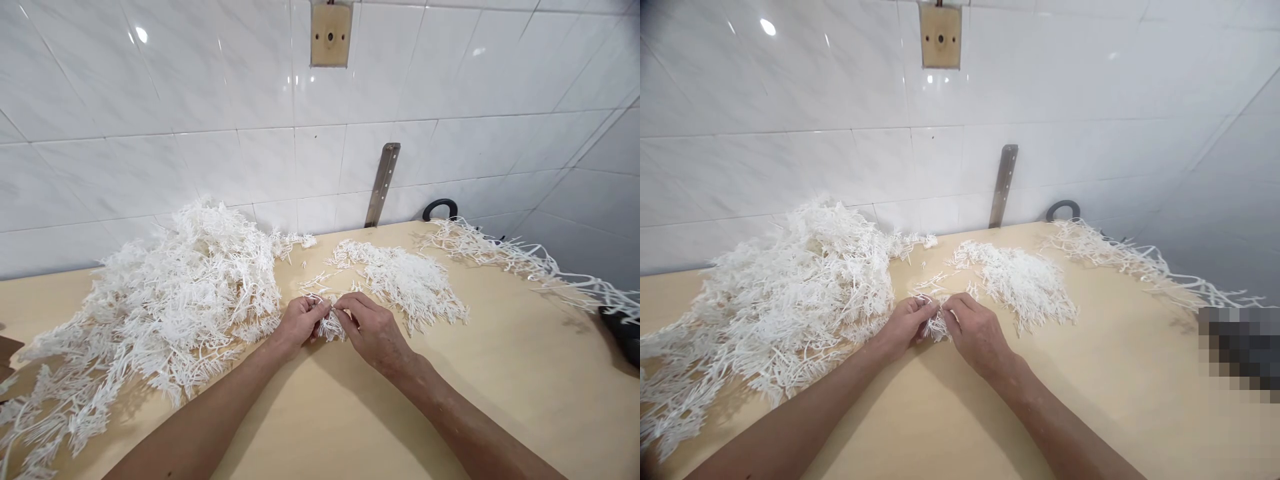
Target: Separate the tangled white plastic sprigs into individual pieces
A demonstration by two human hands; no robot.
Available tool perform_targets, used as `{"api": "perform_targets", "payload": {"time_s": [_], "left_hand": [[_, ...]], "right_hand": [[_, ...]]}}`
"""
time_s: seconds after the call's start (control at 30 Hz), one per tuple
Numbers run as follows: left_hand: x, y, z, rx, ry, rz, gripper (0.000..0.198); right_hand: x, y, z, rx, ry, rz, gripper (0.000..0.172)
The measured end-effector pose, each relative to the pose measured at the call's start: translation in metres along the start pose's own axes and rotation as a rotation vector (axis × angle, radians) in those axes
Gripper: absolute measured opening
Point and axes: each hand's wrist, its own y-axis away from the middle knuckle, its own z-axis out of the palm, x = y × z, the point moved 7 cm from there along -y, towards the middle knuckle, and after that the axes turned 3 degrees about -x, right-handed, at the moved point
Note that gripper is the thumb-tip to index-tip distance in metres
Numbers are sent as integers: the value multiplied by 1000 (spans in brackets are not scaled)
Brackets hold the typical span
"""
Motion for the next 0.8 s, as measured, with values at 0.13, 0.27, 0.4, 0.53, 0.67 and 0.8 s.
{"api": "perform_targets", "payload": {"time_s": [0.13,0.27,0.4,0.53,0.67,0.8], "left_hand": [[-2,-1,0,-3,14,-5,48],[-2,0,1,-12,13,-4,48],[1,1,3,-38,19,1,48],[1,2,4,-54,38,5,48],[-3,1,4,-39,-23,3,47],[-1,1,3,40,-167,77,41]], "right_hand": [[1,0,2,-3,24,16,13],[5,1,7,-31,20,50,12],[10,3,14,-88,-33,92,10],[10,4,18,-128,-66,105,10],[11,4,20,-139,-86,128,12],[15,6,22,-201,-96,181,13]]}}
